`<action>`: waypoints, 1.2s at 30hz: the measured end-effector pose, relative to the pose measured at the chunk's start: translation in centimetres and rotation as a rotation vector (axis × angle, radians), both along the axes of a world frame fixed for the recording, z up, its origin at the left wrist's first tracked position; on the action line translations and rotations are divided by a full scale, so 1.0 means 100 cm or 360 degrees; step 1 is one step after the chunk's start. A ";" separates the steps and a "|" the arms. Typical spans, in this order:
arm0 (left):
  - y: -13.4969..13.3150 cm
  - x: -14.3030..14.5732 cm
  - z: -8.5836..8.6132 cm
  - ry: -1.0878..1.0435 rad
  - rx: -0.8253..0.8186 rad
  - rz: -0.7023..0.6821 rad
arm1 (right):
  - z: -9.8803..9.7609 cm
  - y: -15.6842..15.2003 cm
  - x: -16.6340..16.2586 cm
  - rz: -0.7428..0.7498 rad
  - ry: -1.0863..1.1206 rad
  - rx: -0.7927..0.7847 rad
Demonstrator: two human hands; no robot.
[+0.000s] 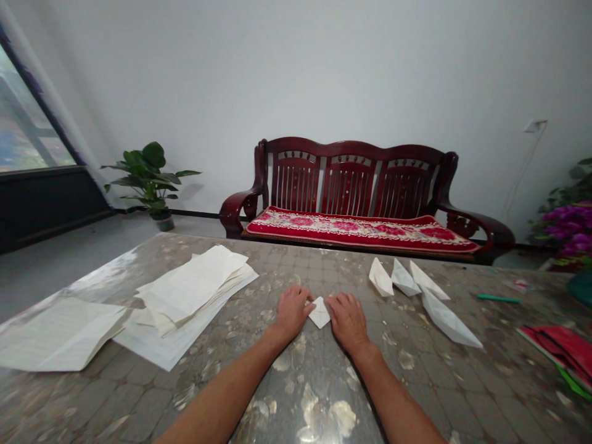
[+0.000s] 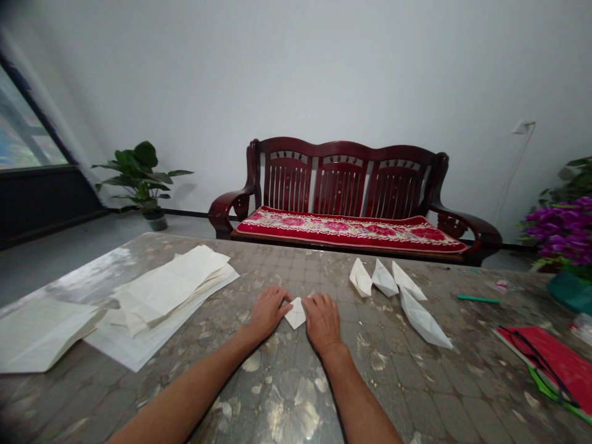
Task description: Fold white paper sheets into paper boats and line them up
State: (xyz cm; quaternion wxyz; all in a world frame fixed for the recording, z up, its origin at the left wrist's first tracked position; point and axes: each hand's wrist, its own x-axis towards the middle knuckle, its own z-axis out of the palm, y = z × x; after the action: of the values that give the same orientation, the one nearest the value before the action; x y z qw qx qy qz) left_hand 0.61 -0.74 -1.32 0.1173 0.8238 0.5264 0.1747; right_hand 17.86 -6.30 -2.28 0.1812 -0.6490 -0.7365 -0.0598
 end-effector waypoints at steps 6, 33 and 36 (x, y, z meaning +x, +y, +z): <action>0.001 0.004 -0.008 0.0062 0.0019 -0.0108 | 0.004 -0.002 -0.004 0.0142 -0.0093 -0.0090; 0.007 0.006 -0.028 0.0262 0.0193 -0.0272 | -0.006 -0.005 0.011 0.0420 0.0152 0.0287; 0.009 0.006 -0.028 0.0309 0.0206 -0.0411 | -0.007 -0.004 0.011 0.0321 0.0146 0.0218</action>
State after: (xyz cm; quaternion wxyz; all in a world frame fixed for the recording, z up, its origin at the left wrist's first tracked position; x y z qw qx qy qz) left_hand 1.22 0.20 -4.14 0.0340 0.9034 0.4127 0.1113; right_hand 18.91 -6.66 -2.97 0.2638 -0.5598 -0.7831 -0.0618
